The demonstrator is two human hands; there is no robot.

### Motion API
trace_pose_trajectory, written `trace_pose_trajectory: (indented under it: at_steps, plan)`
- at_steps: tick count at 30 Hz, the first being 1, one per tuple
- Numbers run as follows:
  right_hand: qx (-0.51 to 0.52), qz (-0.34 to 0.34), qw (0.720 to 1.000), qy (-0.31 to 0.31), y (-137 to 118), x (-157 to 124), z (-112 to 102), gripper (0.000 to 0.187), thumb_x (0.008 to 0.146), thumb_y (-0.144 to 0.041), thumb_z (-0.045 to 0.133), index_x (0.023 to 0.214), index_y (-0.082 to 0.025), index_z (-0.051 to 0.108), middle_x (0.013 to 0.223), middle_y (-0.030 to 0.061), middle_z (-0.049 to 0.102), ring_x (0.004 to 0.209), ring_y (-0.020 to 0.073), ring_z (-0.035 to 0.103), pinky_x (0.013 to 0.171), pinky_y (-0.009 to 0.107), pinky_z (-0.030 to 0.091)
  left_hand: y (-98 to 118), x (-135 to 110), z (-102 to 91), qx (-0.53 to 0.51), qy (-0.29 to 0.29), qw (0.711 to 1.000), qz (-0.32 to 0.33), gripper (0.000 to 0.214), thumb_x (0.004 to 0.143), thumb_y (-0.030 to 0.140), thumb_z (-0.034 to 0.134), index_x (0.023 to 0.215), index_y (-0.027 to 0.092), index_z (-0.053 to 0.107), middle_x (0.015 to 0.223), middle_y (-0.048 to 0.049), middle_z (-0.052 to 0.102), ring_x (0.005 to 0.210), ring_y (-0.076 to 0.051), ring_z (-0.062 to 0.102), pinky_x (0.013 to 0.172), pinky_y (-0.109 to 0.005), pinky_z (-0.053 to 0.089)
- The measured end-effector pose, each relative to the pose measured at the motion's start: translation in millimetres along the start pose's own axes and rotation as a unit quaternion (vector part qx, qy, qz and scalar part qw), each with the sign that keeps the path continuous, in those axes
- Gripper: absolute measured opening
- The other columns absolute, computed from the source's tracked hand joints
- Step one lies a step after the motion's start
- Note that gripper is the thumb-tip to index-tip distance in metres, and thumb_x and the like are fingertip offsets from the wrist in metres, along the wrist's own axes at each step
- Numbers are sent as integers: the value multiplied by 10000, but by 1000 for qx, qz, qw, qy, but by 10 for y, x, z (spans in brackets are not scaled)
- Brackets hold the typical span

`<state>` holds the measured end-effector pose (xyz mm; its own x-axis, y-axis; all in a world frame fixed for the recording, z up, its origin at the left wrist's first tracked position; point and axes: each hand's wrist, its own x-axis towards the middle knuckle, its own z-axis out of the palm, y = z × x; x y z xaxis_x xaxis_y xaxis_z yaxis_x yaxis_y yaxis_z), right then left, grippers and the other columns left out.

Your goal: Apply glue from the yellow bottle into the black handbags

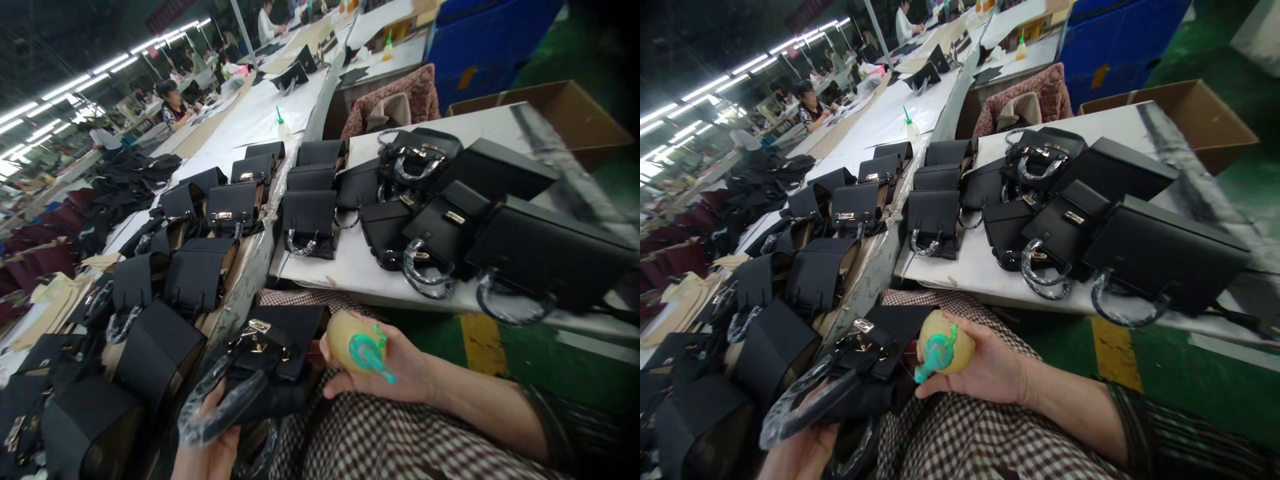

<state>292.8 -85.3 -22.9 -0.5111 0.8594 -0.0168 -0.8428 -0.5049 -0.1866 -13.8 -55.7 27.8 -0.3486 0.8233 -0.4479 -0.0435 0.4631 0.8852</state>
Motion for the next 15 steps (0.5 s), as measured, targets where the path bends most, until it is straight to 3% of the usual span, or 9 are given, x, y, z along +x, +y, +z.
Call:
trace_pose_trajectory:
  at_steps: [3,6,8,10,11,13,15]
  plan:
    - [8,24,1000,-13,75,48,47,471,814,-595,776,1063,-198,726,1095,79,696,1007,254,624,980,588,539,31,-164,219,-59,-14,996,-70,187,861,45,660,1011,148,701,971,-48,810,871,-151,789,740,-212,654]
    - [19,40,999,31,84,123,41,389,845,-520,772,1075,-215,702,1075,73,726,1002,240,669,942,481,555,150,-322,283,-67,-50,993,-87,380,797,100,756,1163,145,667,1072,-72,811,1043,-193,774,843,-233,645]
    - [34,50,995,80,49,180,17,355,862,-481,752,1088,-216,686,1037,72,754,963,235,709,880,405,561,238,-382,229,16,-86,995,-53,618,748,272,851,1298,155,594,1093,-88,813,1067,-242,771,878,-286,642]
    - [48,62,990,117,-9,240,8,347,896,-489,690,1075,-192,681,984,79,767,936,240,730,846,377,561,297,-400,131,223,-73,970,56,758,763,455,838,1389,161,528,946,-73,824,916,-278,799,761,-325,644]
    - [53,71,988,128,-40,269,16,353,918,-497,649,1061,-176,681,960,85,770,927,241,735,844,374,562,308,-396,81,348,-44,926,141,776,790,511,805,1423,169,512,852,-54,810,817,-290,798,682,-338,625]
    - [64,85,984,140,-93,323,59,380,942,-511,599,1032,-152,685,929,96,775,905,237,743,844,368,566,289,-375,15,525,25,793,308,717,839,542,767,1430,204,541,792,-40,775,749,-305,769,655,-372,579]
    - [72,94,981,152,-119,367,129,371,940,-494,602,1028,-145,690,935,104,784,898,236,751,854,372,576,228,-355,23,571,48,663,481,549,861,455,794,1343,247,632,916,-71,768,880,-312,732,810,-423,561]
